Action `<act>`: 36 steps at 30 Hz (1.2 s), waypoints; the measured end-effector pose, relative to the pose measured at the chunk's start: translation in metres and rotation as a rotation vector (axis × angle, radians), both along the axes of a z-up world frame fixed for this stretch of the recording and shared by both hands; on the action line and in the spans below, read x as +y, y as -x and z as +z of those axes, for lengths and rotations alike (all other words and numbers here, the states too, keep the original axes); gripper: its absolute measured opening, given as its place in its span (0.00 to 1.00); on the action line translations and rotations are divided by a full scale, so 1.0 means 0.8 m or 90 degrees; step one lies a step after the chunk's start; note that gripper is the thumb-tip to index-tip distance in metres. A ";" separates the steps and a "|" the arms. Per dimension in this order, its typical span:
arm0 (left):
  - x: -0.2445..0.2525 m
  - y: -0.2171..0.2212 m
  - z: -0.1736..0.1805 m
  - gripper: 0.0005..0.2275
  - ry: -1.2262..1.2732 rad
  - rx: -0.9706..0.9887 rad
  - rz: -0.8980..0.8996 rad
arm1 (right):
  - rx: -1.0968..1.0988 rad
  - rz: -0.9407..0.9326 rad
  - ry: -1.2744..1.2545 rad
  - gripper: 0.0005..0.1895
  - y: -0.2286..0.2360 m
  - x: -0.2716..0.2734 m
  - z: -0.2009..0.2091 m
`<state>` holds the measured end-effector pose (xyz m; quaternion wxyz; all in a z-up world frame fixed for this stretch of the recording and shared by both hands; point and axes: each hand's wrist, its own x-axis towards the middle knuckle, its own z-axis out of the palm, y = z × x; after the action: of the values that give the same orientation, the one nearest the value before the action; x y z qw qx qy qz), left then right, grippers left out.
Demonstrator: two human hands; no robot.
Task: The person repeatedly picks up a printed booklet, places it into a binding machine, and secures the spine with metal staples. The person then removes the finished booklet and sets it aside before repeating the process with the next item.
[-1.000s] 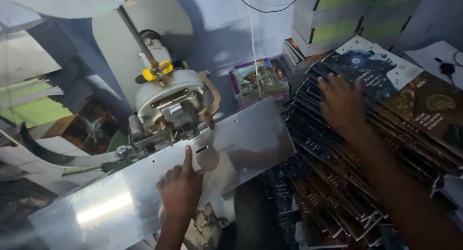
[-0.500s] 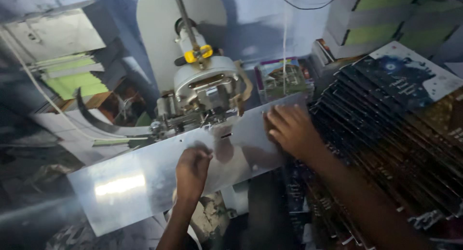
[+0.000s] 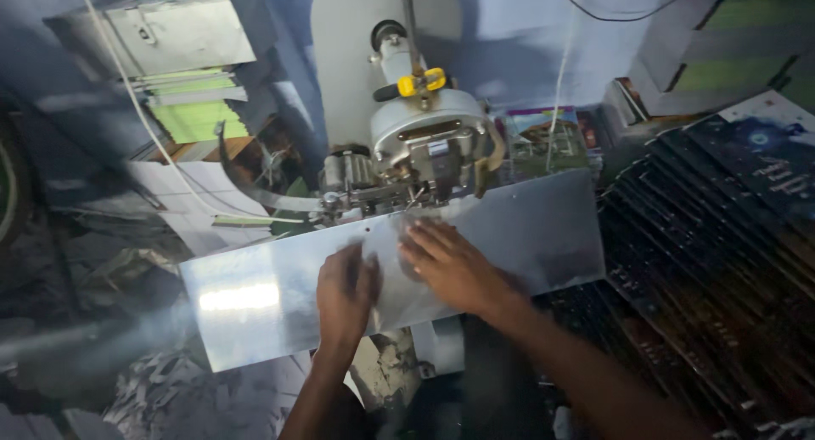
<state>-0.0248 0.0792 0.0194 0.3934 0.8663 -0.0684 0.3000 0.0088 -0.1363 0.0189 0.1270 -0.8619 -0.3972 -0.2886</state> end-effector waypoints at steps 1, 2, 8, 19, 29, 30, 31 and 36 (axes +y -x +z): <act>0.005 0.002 0.001 0.16 0.021 0.006 -0.001 | 0.019 0.008 0.001 0.21 0.000 0.012 0.001; 0.008 0.004 0.002 0.17 0.040 0.017 0.002 | 0.016 0.013 -0.002 0.21 0.001 0.023 0.002; 0.031 0.015 0.015 0.22 0.068 0.025 0.017 | 0.039 0.059 -0.012 0.23 -0.006 0.080 0.007; 0.086 0.037 0.019 0.27 0.080 0.045 0.031 | 0.089 0.101 -0.063 0.31 -0.039 0.163 0.013; 0.120 0.062 0.038 0.25 0.082 0.031 0.098 | 0.058 0.090 -0.016 0.31 -0.063 0.232 0.009; 0.124 0.065 0.039 0.25 0.082 0.025 0.100 | 0.059 0.081 -0.025 0.32 -0.062 0.238 0.009; 0.129 0.069 0.040 0.26 0.082 0.018 0.102 | 0.059 0.072 -0.034 0.32 -0.060 0.244 0.009; 0.164 0.090 0.038 0.26 0.014 -0.022 0.154 | 0.111 0.028 -0.083 0.30 -0.046 0.253 0.014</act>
<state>-0.0971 0.2106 0.0495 0.3626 0.8588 0.0329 0.3605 0.0459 0.0657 0.0304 0.2235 -0.8647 -0.3837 -0.2349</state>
